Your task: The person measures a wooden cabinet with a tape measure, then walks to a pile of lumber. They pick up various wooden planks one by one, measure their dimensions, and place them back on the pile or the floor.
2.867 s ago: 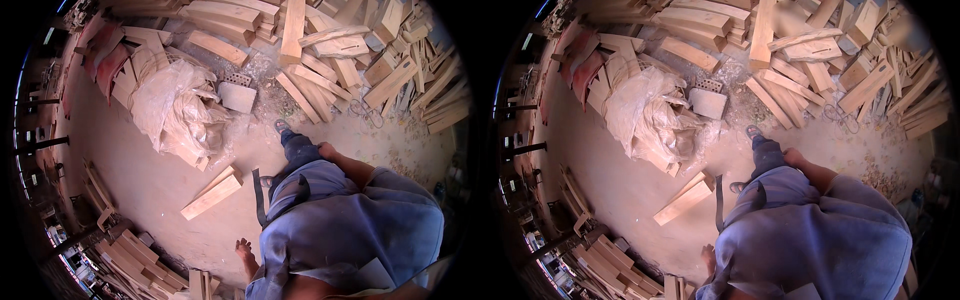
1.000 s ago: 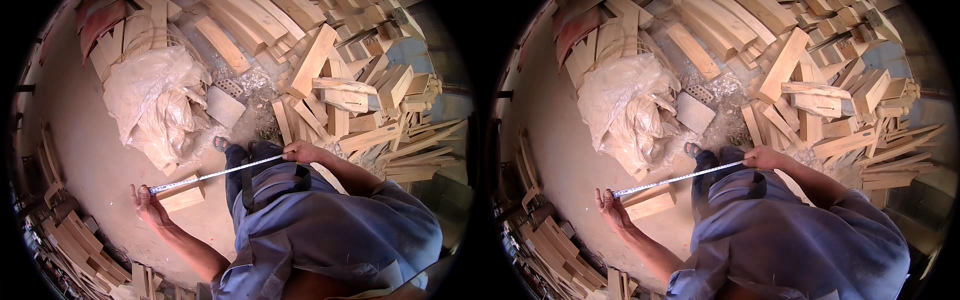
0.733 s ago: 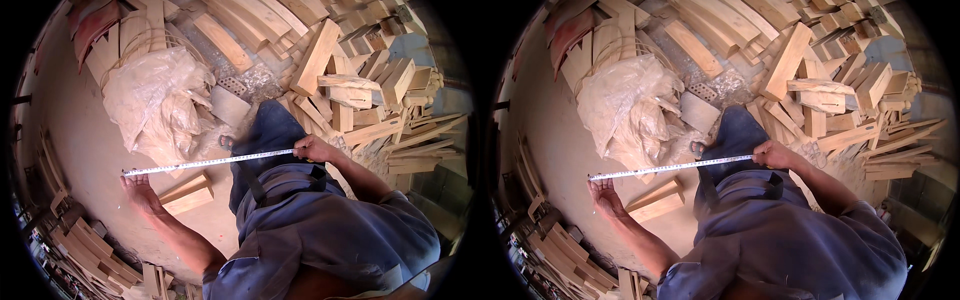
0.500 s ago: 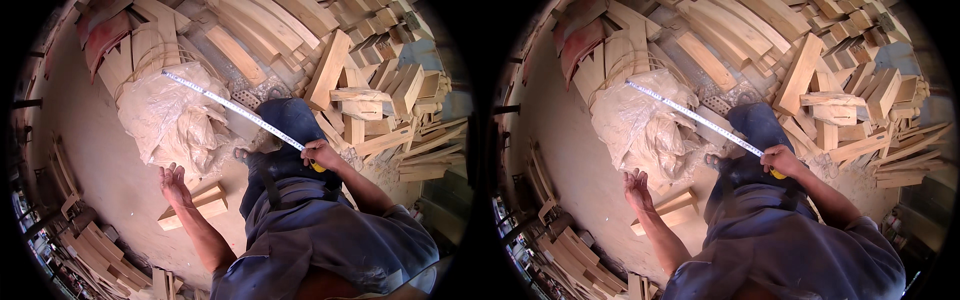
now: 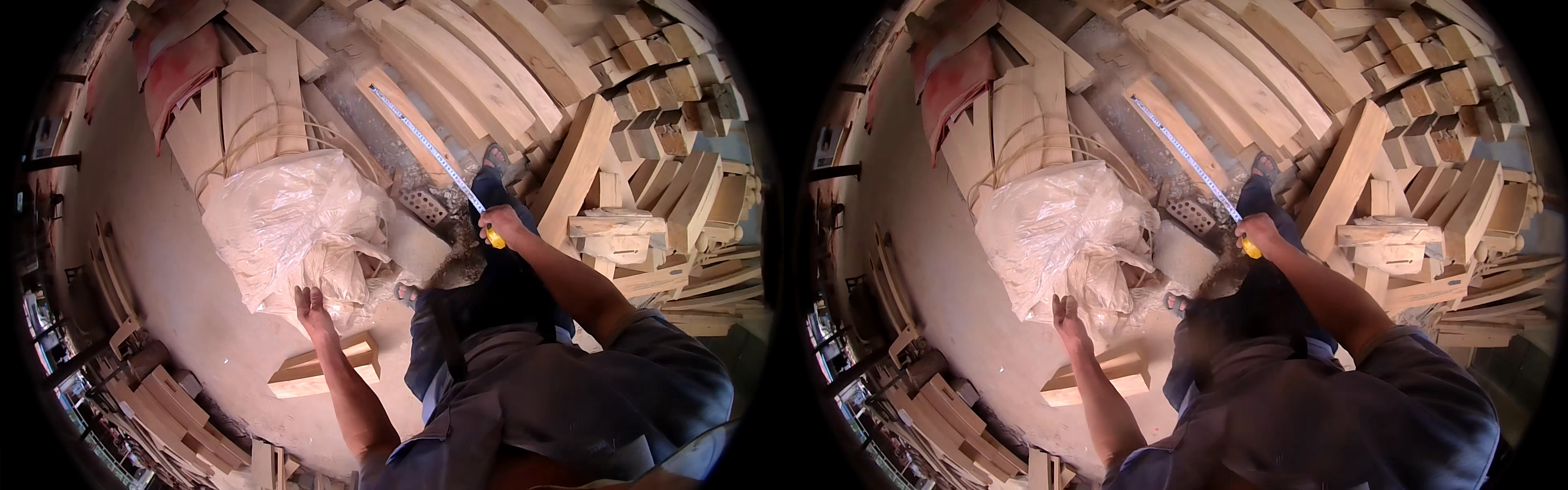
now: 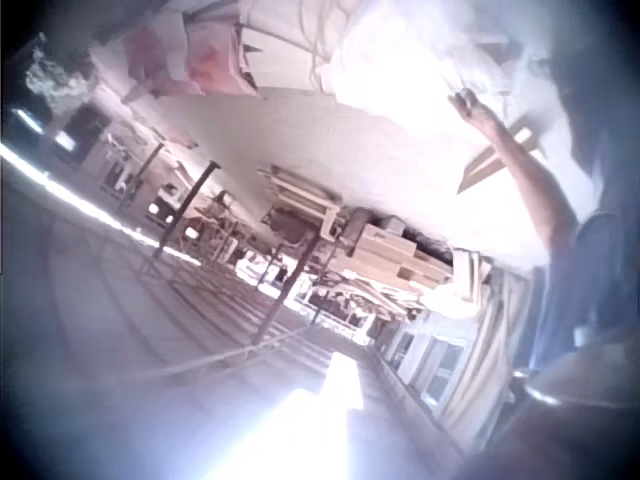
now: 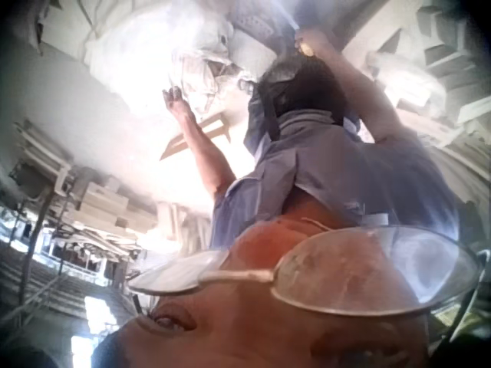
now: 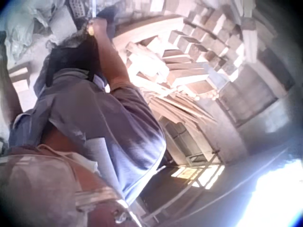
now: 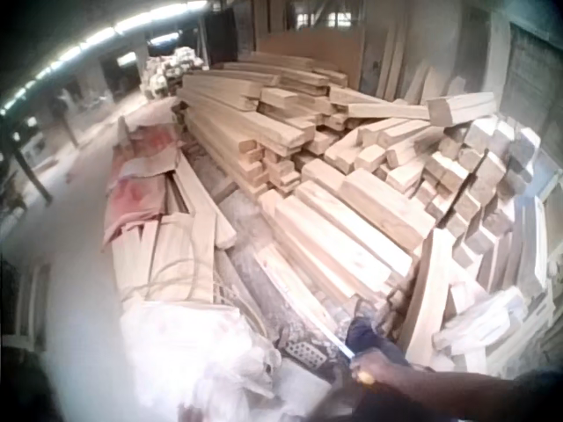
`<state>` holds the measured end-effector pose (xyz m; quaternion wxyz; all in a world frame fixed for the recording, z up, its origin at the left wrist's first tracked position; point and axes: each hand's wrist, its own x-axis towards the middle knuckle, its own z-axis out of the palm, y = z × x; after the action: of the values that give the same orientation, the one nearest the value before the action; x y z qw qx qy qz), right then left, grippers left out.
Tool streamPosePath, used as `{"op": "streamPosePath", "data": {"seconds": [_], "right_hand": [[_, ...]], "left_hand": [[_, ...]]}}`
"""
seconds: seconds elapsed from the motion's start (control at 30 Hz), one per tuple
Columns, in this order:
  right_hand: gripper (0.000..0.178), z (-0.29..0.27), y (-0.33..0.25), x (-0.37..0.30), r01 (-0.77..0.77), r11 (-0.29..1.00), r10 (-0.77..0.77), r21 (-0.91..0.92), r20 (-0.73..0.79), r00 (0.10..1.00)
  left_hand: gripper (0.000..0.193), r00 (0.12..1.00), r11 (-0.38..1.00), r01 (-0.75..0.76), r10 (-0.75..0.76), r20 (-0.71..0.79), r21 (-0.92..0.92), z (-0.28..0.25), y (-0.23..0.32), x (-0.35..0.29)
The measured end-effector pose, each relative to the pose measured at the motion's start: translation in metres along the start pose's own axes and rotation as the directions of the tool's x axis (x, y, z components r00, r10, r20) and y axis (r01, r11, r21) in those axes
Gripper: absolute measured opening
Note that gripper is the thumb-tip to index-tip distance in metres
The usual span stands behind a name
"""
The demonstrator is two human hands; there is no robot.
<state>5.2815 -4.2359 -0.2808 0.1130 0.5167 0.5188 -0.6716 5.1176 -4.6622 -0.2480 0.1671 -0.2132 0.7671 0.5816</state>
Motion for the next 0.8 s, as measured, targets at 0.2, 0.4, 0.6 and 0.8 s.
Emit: {"op": "streamPosePath", "data": {"seconds": [0.2,0.4,0.6,0.8], "right_hand": [[0.008,0.008,0.056,0.287,0.552,0.145,-0.540,-0.821,0.401,0.740],[0.012,0.035,0.098,0.414,0.570,0.147,-0.541,-0.808,0.417,0.730],[0.013,0.040,0.178,0.432,0.160,0.851,-0.131,-0.500,0.093,0.987],[0.023,0.031,0.175,0.416,-0.030,0.707,-0.044,-0.706,-0.086,0.995]], "left_hand": [[0.075,0.885,0.537,-0.368,0.452,0.109,0.759,0.079,-0.023,0.151],[0.081,0.878,0.139,-0.167,0.471,0.083,0.976,0.139,-0.068,0.299],[0.080,0.772,-0.022,0.004,0.636,0.010,1.000,0.144,-0.098,0.304],[0.083,0.712,-0.099,-0.044,0.695,0.100,0.994,0.172,-0.113,0.320]]}}
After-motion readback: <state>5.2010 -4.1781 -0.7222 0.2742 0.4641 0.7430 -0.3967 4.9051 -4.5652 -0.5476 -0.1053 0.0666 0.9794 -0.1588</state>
